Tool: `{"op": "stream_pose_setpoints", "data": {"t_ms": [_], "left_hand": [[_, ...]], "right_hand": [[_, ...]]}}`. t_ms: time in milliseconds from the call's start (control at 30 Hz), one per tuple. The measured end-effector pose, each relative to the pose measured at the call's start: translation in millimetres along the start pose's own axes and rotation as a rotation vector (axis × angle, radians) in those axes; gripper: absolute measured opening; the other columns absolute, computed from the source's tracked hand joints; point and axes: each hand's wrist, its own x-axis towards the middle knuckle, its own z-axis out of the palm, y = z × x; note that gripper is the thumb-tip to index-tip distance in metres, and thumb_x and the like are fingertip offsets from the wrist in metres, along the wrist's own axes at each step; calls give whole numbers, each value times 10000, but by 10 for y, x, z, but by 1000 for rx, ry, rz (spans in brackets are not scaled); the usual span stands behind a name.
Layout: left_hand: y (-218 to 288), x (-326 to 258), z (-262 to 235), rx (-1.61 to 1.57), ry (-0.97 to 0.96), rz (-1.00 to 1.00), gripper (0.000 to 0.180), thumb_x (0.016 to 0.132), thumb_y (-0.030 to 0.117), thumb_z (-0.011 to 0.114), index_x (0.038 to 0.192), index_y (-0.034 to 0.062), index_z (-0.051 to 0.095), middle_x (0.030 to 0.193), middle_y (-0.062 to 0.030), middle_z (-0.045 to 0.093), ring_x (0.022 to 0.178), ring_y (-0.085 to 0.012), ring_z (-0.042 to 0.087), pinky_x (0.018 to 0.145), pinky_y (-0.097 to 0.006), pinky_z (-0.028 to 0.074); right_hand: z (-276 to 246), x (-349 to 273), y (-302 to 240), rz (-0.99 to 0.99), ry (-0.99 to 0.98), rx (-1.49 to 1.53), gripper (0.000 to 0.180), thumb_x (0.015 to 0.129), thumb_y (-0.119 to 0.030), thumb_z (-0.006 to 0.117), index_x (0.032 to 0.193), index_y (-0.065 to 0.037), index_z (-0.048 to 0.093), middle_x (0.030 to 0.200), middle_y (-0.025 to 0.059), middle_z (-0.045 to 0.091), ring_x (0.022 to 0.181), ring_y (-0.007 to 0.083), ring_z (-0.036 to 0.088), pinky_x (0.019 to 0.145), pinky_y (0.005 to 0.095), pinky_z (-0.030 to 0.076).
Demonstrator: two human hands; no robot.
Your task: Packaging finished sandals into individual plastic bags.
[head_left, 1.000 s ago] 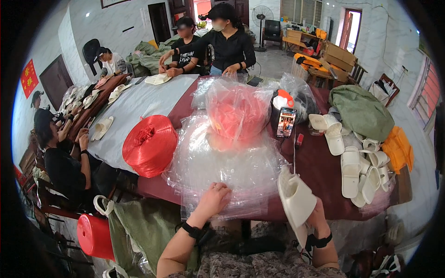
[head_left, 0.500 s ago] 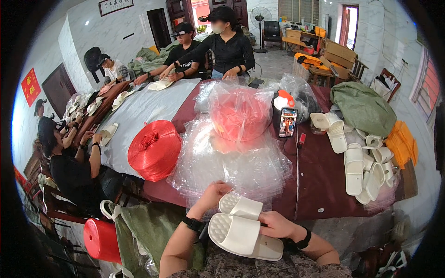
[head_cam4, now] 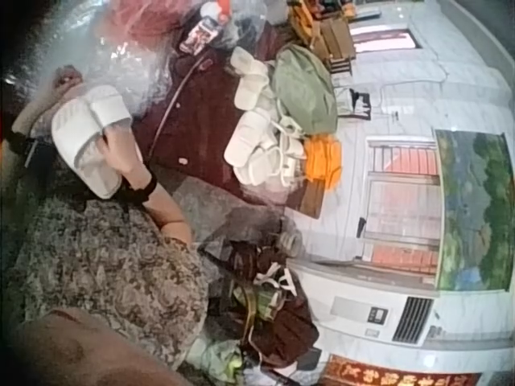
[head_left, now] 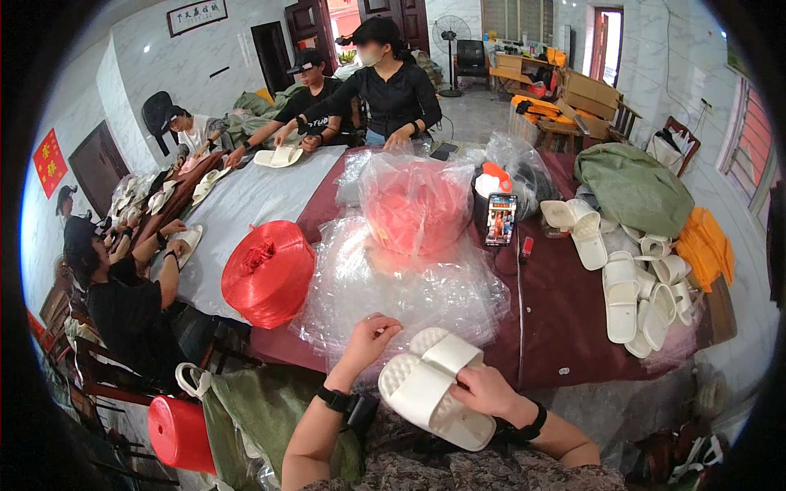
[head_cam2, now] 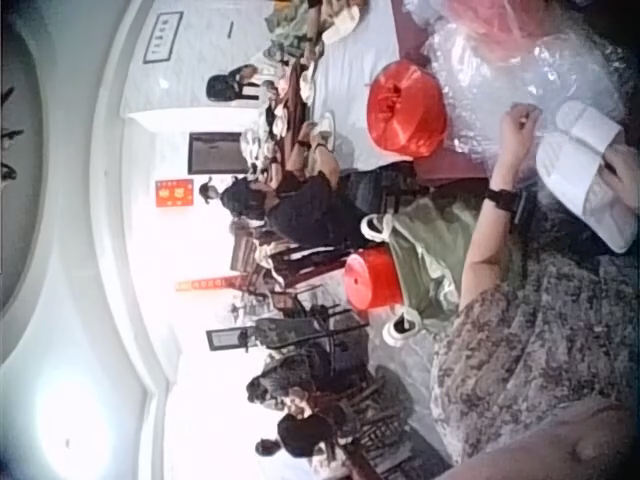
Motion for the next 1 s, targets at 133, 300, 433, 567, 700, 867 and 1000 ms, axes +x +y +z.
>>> {"op": "stream_pose_setpoints", "data": {"t_ms": [133,300,433,567,700,867,1000], "left_hand": [[294,14,-45,94,0,39,120,884,106,678,966,31,722,884,-121,659,757,-280,649,682,-365,519],[395,21,0,249,8,264,112,871,49,642,962,33,705,880,-135,652,807,-333,644,715,-383,519],[518,30,62,306,14,348,116,862,40,635,960,38,698,889,-136,646,830,-341,639,727,-395,521],[738,-70,130,292,-25,396,122,862,54,640,975,47,684,903,-127,634,862,-341,632,736,-403,522],[880,-254,249,317,-66,438,143,859,60,641,997,53,678,924,-125,630,875,-342,628,748,-411,525],[1048,-600,319,128,-150,408,229,838,-18,629,1042,63,693,970,-128,643,916,-337,633,788,-399,532],[1220,-829,445,48,-180,403,211,839,-30,626,1021,61,684,1096,-128,644,995,-339,634,835,-402,532]], "right_hand": [[-43,127,-108,68,139,-100,291,929,-260,582,836,14,611,771,205,648,725,385,647,631,481,503],[143,391,-35,90,225,-218,284,928,-245,572,812,10,615,734,201,644,691,375,650,636,481,513],[254,585,4,49,330,-277,269,916,-235,575,799,3,618,720,198,645,677,373,650,645,486,517],[333,629,-53,73,337,-224,265,912,-230,577,806,7,625,728,199,647,706,372,655,655,488,519],[384,542,-11,130,327,-248,258,901,-239,597,819,2,640,784,206,655,758,373,659,671,481,520],[397,314,6,246,238,-322,239,880,-249,619,849,-13,631,825,191,652,800,377,651,688,478,513],[480,134,-2,-78,432,-139,228,852,-246,634,859,-22,592,781,170,629,783,380,635,653,495,502]]}}
